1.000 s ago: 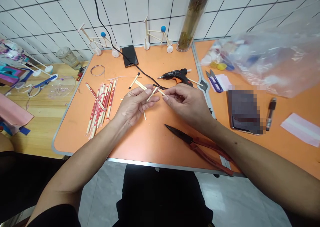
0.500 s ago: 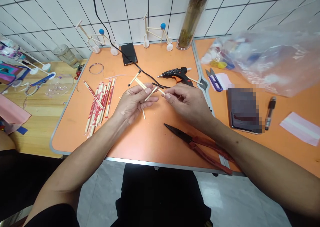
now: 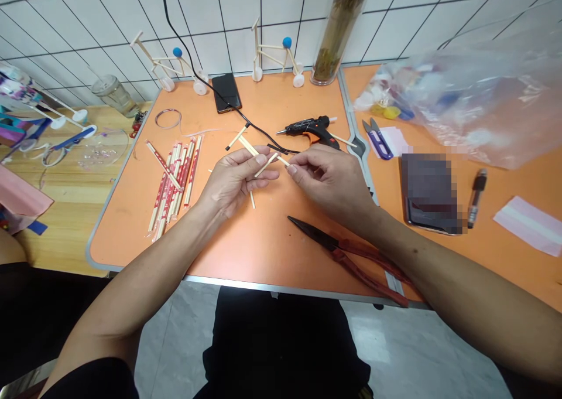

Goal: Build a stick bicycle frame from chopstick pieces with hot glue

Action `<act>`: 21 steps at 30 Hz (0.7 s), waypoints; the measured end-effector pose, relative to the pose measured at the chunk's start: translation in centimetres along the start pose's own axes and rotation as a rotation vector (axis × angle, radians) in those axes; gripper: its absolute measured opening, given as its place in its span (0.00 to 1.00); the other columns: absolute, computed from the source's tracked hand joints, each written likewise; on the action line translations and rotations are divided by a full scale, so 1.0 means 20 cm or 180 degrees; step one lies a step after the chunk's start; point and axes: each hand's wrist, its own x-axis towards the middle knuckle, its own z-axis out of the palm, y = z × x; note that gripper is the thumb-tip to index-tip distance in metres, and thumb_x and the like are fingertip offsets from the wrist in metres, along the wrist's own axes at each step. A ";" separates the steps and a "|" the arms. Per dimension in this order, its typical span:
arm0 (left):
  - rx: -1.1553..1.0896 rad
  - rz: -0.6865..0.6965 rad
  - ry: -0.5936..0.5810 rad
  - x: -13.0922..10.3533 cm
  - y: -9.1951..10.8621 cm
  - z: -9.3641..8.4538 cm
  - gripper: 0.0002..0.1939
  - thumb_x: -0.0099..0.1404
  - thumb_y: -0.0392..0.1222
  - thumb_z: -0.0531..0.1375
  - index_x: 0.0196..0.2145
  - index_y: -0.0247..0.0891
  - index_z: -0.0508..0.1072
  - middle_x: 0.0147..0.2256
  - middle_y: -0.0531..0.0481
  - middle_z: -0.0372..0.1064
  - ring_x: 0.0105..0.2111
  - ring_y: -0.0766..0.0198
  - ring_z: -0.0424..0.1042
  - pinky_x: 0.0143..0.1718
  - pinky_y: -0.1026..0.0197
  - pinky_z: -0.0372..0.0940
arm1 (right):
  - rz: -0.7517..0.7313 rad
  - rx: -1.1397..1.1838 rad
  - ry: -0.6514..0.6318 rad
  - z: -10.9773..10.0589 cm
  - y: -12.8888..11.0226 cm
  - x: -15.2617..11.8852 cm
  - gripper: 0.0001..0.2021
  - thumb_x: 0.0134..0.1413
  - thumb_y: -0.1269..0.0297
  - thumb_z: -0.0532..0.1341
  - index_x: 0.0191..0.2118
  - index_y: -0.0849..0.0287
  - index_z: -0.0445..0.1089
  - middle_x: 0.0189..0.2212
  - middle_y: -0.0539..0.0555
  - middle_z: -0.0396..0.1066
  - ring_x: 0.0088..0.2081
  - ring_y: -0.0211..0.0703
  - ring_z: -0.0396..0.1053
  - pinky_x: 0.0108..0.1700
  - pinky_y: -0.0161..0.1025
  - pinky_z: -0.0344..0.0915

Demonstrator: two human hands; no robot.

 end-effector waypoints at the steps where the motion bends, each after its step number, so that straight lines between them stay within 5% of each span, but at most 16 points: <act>1: 0.0010 -0.0008 0.0009 0.00 0.00 0.00 0.05 0.69 0.34 0.74 0.42 0.35 0.86 0.50 0.42 0.88 0.30 0.67 0.86 0.28 0.72 0.76 | 0.0015 -0.0002 0.0005 0.00 0.00 0.00 0.06 0.65 0.70 0.66 0.34 0.55 0.77 0.28 0.50 0.72 0.30 0.41 0.65 0.36 0.43 0.59; 21: 0.0132 -0.0022 0.0023 0.00 0.00 0.00 0.07 0.68 0.36 0.76 0.43 0.36 0.86 0.48 0.43 0.88 0.30 0.67 0.86 0.29 0.72 0.76 | 0.0184 -0.0005 0.0002 -0.01 -0.03 0.00 0.07 0.65 0.67 0.66 0.34 0.54 0.78 0.28 0.51 0.73 0.30 0.43 0.65 0.36 0.44 0.61</act>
